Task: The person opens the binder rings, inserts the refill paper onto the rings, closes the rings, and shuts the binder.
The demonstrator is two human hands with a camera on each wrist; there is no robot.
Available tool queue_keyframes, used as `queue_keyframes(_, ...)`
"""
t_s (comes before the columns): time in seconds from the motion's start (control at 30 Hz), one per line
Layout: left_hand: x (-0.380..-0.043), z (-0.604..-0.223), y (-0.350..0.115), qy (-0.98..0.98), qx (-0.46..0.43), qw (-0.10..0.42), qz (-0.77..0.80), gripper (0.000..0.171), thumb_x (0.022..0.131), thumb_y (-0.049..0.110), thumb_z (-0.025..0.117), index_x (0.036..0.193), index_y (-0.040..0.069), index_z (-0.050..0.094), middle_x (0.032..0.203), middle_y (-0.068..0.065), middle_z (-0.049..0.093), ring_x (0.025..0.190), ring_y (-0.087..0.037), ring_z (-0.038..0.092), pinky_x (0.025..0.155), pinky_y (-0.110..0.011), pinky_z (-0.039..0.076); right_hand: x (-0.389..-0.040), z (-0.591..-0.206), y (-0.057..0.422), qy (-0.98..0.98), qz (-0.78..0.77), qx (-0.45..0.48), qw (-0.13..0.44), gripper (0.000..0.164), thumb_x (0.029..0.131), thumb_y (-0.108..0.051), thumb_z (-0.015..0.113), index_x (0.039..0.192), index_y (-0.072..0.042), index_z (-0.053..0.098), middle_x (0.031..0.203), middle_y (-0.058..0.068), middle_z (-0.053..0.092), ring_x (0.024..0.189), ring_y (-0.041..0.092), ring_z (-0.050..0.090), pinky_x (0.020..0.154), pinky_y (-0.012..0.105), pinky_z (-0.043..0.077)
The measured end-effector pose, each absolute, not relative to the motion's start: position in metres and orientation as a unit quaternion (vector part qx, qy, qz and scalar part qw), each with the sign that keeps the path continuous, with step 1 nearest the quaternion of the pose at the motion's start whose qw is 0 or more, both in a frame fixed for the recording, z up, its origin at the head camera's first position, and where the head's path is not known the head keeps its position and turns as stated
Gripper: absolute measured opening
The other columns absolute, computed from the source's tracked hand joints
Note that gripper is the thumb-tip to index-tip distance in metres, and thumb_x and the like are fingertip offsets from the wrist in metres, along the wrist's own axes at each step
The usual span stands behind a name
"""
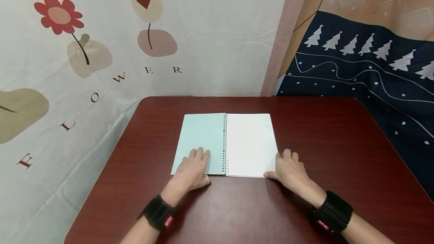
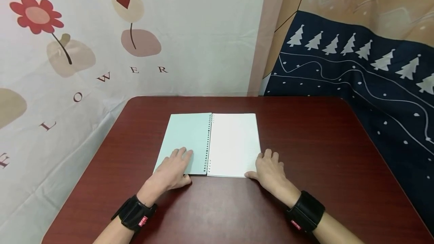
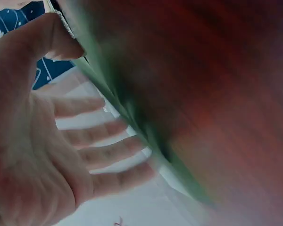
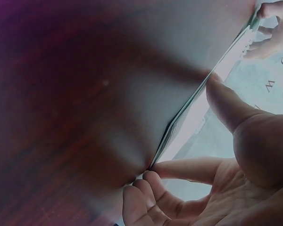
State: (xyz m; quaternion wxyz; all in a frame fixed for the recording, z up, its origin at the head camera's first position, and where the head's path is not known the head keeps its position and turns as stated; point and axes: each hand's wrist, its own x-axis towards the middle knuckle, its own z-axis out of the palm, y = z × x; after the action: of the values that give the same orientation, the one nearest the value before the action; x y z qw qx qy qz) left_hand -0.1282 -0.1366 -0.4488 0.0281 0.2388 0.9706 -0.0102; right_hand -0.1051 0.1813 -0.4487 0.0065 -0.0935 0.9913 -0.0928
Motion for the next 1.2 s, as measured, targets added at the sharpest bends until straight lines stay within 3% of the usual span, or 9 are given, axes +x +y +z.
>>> queue_keyframes(0.13, -0.128, -0.449, -0.145, 0.98, 0.194, 0.041, 0.021, 0.082, 0.075, 0.04, 0.061, 0.144, 0.0, 0.041, 0.139, -0.02, 0.041, 0.126, -0.038, 0.039, 0.089, -0.066, 0.037, -0.106, -0.447, 0.181, 0.992, -0.088, -0.091, 0.011, 0.079, 0.073, -0.046, 0.081, 0.111, 0.019, 0.059, 0.086, 0.021, 0.044, 0.075, 0.035, 0.044, 0.045, 0.037, 0.041)
queue_keyframes(0.33, -0.129, -0.45, -0.156, 0.987, 0.137, 0.053, 0.062, 0.088, 0.074, 0.051, 0.059, 0.146, 0.005, 0.04, 0.146, -0.026, 0.027, 0.131, -0.049, 0.027, 0.083, -0.064, 0.041, -0.107, -0.444, 0.182, 0.992, -0.087, -0.091, 0.011, 0.081, 0.073, -0.046, 0.081, 0.113, 0.02, 0.058, 0.088, 0.023, 0.046, 0.076, 0.036, 0.045, 0.046, 0.038, 0.041)
queue_keyframes(0.53, -0.127, -0.448, -0.167, 0.987, 0.116, 0.061, 0.095, 0.092, 0.074, 0.052, 0.063, 0.149, 0.007, 0.035, 0.15, -0.033, 0.016, 0.133, -0.052, 0.025, 0.093, -0.064, 0.035, -0.107, -0.445, 0.182, 0.992, -0.089, -0.092, 0.009, 0.081, 0.074, -0.046, 0.081, 0.114, 0.02, 0.058, 0.09, 0.025, 0.046, 0.079, 0.038, 0.046, 0.046, 0.038, 0.042)
queue_keyframes(0.7, -0.128, -0.447, -0.183, 0.972, 0.09, 0.083, 0.202, 0.095, 0.078, 0.039, 0.068, 0.155, 0.007, 0.021, 0.155, -0.031, 0.002, 0.136, -0.053, 0.02, 0.101, -0.066, 0.026, -0.106, -0.448, 0.182, 0.991, -0.093, -0.098, 0.008, 0.08, 0.074, -0.045, 0.081, 0.114, 0.02, 0.058, 0.09, 0.025, 0.046, 0.078, 0.038, 0.046, 0.046, 0.038, 0.041)
queue_keyframes(0.8, -0.131, -0.446, -0.192, 0.956, 0.052, 0.06, 0.283, 0.087, 0.086, 0.026, 0.063, 0.155, 0.004, 0.015, 0.155, -0.03, 0.007, 0.137, -0.049, 0.023, 0.103, -0.063, 0.028, -0.105, -0.449, 0.182, 0.991, -0.091, -0.098, 0.005, 0.08, 0.073, -0.045, 0.082, 0.113, 0.02, 0.058, 0.089, 0.025, 0.046, 0.078, 0.038, 0.046, 0.045, 0.037, 0.041)
queue_keyframes(0.93, -0.138, -0.441, -0.205, 0.906, -0.016, 0.034, 0.423, 0.078, 0.093, 0.015, 0.057, 0.155, 0.001, 0.011, 0.149, -0.027, 0.032, 0.129, -0.04, 0.042, 0.097, -0.053, 0.04, -0.104, -0.449, 0.181, 0.991, -0.093, -0.098, 0.009, 0.08, 0.074, -0.045, 0.082, 0.114, 0.02, 0.058, 0.09, 0.024, 0.046, 0.078, 0.037, 0.045, 0.046, 0.037, 0.041)
queue_keyframes(1.07, -0.141, -0.432, -0.214, 0.796, -0.061, 0.083, 0.596, 0.071, 0.099, 0.011, 0.052, 0.155, 0.004, 0.01, 0.143, -0.022, 0.041, 0.126, -0.032, 0.046, 0.101, -0.046, 0.038, -0.104, -0.449, 0.18, 0.991, -0.096, -0.096, 0.018, 0.08, 0.075, -0.044, 0.081, 0.116, 0.02, 0.057, 0.092, 0.024, 0.046, 0.08, 0.037, 0.045, 0.047, 0.037, 0.041)
queue_keyframes(1.2, -0.142, -0.422, -0.215, 0.701, -0.044, 0.127, 0.7, 0.059, 0.102, 0.012, 0.049, 0.154, 0.005, 0.021, 0.142, -0.021, 0.043, 0.125, -0.03, 0.049, 0.099, -0.04, 0.042, -0.104, -0.448, 0.18, 0.99, -0.098, -0.094, 0.029, 0.08, 0.075, -0.046, 0.08, 0.116, 0.019, 0.058, 0.094, 0.023, 0.046, 0.081, 0.037, 0.044, 0.047, 0.035, 0.04)
